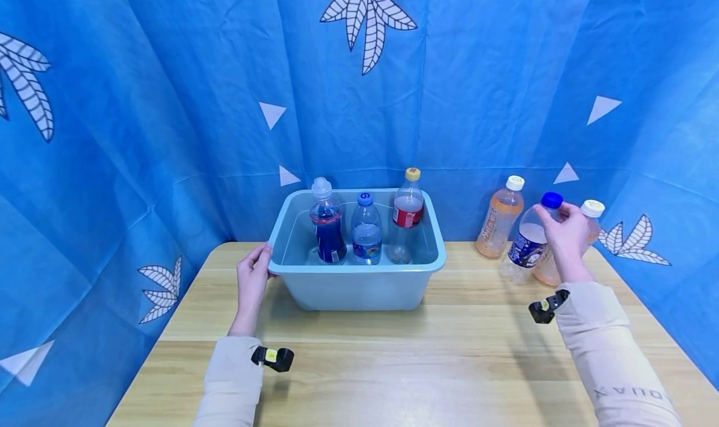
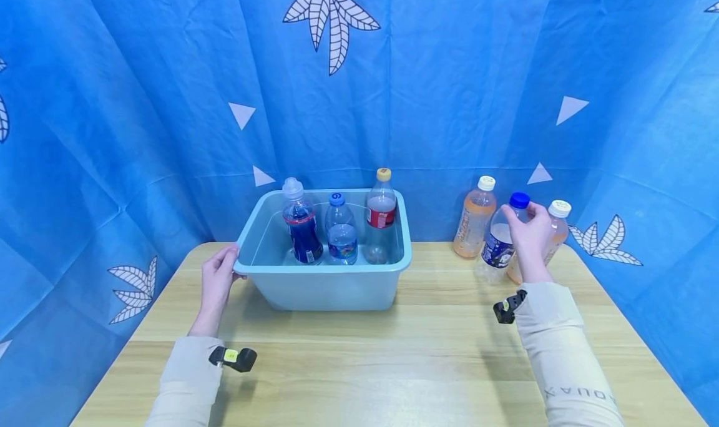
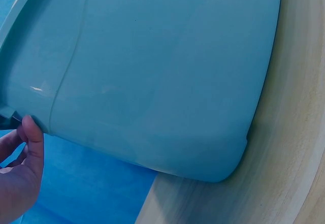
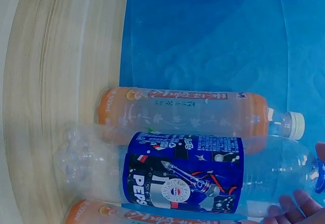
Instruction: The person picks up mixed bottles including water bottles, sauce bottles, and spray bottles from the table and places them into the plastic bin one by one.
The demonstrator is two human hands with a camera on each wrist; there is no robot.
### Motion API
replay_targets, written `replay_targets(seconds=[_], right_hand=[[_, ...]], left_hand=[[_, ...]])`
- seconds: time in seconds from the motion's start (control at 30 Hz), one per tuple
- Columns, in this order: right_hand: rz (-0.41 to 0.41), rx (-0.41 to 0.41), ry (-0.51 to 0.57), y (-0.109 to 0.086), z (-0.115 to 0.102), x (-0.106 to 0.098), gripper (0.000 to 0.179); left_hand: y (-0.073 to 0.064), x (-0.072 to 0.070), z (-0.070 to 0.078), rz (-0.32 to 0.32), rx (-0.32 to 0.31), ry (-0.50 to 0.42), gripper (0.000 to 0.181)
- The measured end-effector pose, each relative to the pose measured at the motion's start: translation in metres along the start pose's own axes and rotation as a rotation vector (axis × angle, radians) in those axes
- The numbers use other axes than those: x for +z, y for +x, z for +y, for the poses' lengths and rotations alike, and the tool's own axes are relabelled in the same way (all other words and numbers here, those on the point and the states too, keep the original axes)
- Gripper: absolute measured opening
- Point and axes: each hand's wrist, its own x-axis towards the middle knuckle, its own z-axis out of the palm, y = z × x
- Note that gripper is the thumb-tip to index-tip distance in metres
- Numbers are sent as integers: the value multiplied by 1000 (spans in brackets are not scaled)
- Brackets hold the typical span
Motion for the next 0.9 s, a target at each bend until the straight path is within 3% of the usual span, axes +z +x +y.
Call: replay_targets(seconds=[0.2, 0.23, 0.9], right_hand=[[8, 7, 3, 1, 2, 1, 68], [9, 9, 6, 2, 2, 1, 68], [57, 81, 112, 0, 3, 5, 62]], left_hand=[[-1, 0, 1, 3, -3, -5, 41], [8, -1, -18, 29, -7, 38, 42], [10, -1, -24, 39, 30, 42, 39]])
